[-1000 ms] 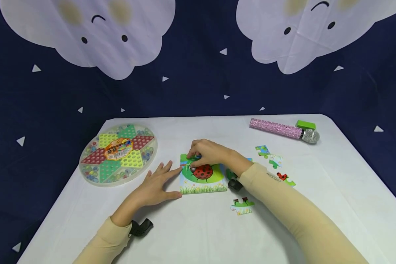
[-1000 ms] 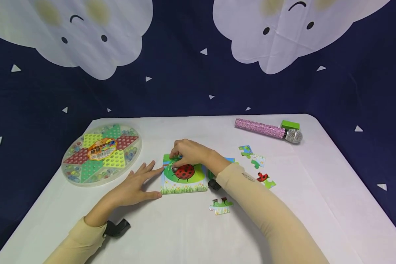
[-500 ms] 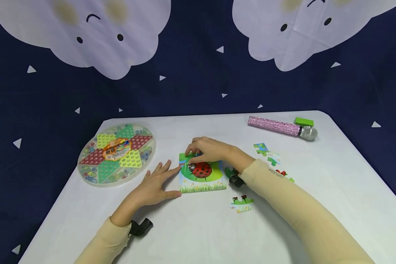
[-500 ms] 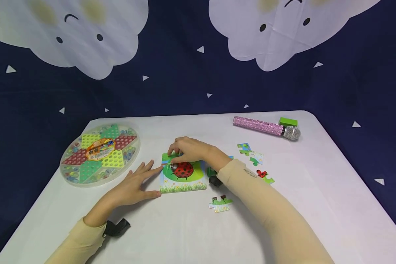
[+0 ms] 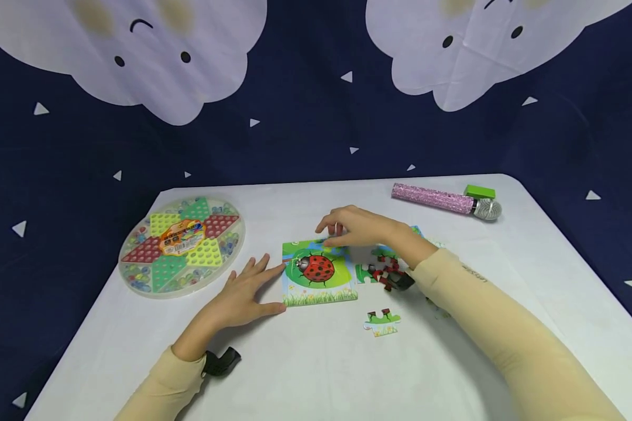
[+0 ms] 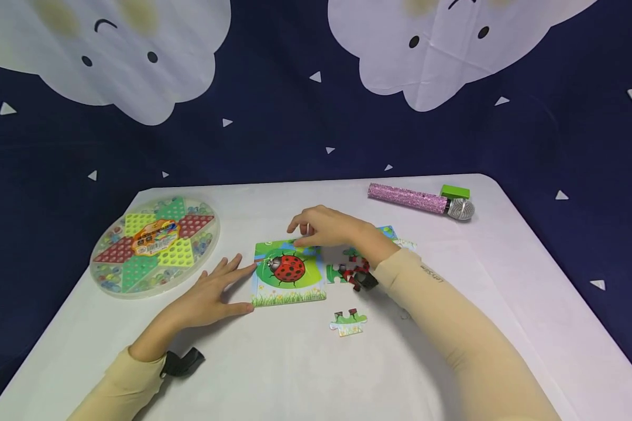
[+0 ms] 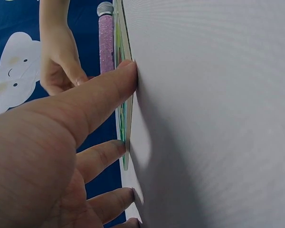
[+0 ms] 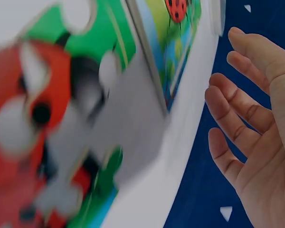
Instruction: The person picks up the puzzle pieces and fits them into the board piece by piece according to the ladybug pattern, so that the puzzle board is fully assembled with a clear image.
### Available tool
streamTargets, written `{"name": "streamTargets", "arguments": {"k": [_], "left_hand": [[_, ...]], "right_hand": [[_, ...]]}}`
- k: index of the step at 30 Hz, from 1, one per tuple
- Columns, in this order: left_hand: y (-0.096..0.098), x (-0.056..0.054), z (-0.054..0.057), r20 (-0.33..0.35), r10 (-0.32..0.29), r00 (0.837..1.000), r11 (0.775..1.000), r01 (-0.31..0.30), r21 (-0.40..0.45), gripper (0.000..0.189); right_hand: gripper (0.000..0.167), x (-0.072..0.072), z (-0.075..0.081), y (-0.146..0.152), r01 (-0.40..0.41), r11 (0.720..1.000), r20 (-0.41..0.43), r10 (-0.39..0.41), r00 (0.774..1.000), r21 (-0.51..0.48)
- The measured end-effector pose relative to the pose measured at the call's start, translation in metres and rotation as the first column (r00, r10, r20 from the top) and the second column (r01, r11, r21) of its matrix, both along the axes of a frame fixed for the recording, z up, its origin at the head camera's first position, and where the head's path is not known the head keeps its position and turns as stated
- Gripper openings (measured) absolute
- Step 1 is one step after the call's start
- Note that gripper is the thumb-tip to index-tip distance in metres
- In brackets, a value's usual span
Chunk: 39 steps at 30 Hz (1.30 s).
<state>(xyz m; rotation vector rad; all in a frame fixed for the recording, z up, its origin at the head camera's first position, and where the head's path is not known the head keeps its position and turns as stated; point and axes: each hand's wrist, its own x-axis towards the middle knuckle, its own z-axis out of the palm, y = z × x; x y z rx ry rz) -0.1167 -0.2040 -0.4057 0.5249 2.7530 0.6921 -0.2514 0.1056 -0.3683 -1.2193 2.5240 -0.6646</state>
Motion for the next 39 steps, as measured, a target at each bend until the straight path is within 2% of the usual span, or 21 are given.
{"name": "streamTargets", "arguments": {"k": [10,21,30,39], "left_hand": [[-0.001,0.001,0.002,0.002,-0.003,1.0,1.0,0.003,0.009,0.087],[0.0,0.001,0.002,0.01,0.007,1.0,1.0,-0.008,0.016,0.088],[-0.001,0.001,0.001,0.005,0.016,1.0,1.0,-0.016,0.004,0.087],[0.001,0.001,0.0,0.008,0.013,1.0,1.0,-0.013,0.007,0.087]], "right_hand": [[0.039,0.004,0.007,0.048,0.091,0.995,0.022,-0.092,0.996,0.027],[0.043,0.013,0.0,0.087,0.17,0.984,0.065,-0.173,0.983,0.055],[0.049,0.021,-0.008,0.104,0.23,0.969,0.13,-0.24,0.962,0.088],[0.05,0.027,-0.015,0.115,0.239,0.967,0.126,-0.248,0.96,0.088]]}}
